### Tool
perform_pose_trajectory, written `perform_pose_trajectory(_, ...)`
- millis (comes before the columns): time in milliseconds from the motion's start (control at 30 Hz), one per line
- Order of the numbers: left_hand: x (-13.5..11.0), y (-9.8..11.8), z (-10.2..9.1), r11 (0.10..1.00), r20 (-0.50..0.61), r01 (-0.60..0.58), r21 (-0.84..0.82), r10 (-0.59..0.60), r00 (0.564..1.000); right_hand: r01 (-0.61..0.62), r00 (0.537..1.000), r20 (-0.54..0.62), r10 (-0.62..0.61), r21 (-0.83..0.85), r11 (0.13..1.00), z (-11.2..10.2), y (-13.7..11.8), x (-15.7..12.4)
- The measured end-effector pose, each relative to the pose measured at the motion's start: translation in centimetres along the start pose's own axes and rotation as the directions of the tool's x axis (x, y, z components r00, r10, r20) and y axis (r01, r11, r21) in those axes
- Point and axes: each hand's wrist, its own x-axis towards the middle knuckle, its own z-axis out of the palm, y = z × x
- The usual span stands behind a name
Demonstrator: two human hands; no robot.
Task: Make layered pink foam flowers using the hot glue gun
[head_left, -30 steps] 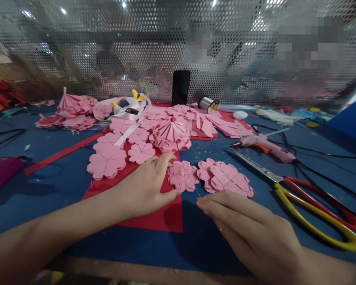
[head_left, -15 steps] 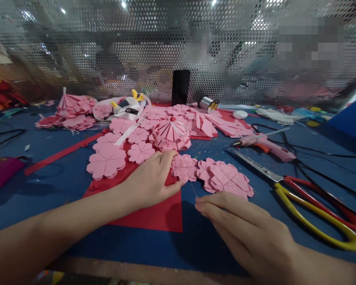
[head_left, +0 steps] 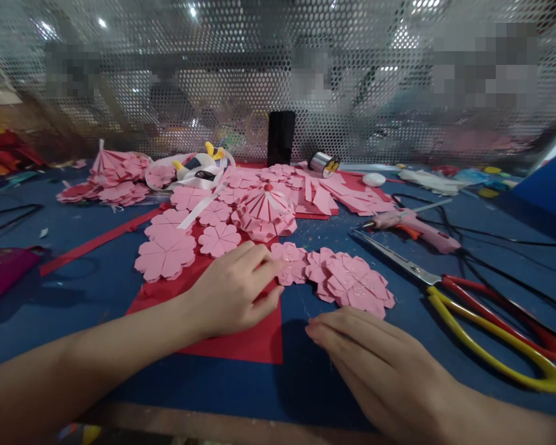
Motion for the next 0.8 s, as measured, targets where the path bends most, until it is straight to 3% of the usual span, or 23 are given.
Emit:
perform_pose_trajectory(100, -0.2, 0.6, -0.3, 0.990, -0.009, -0.139, -0.031, 0.138, 0.990, 0.048, 0.997, 0.059, -0.044, -0.066, 0.997, 0.5, 0.2, -0.6)
perform_pose_trajectory(200, -0.3, 0.9, -0.2, 0.978, 0.012, -0.204, -0.052, 0.205, 0.979, 0.091, 0.991, 0.107, -0.077, -0.133, 0.987, 0.7, 0.3, -0.9)
perform_pose_trajectory(567, -0.5, 2.0, -0.4, 0.978, 0.042, -0.177, -0.109, 0.182, 0.982, 0.075, 0.988, 0.142, -0.060, -0.103, 0.992, 0.2, 0.2, -0.6)
perform_pose_trajectory(800, -0.5, 2.1, -0.5, 0.971, 0.109, -0.231, -0.058, 0.236, 0.966, 0.072, 0.987, 0.155, -0.052, -0.129, 0.989, 0.8, 0.2, -1.0)
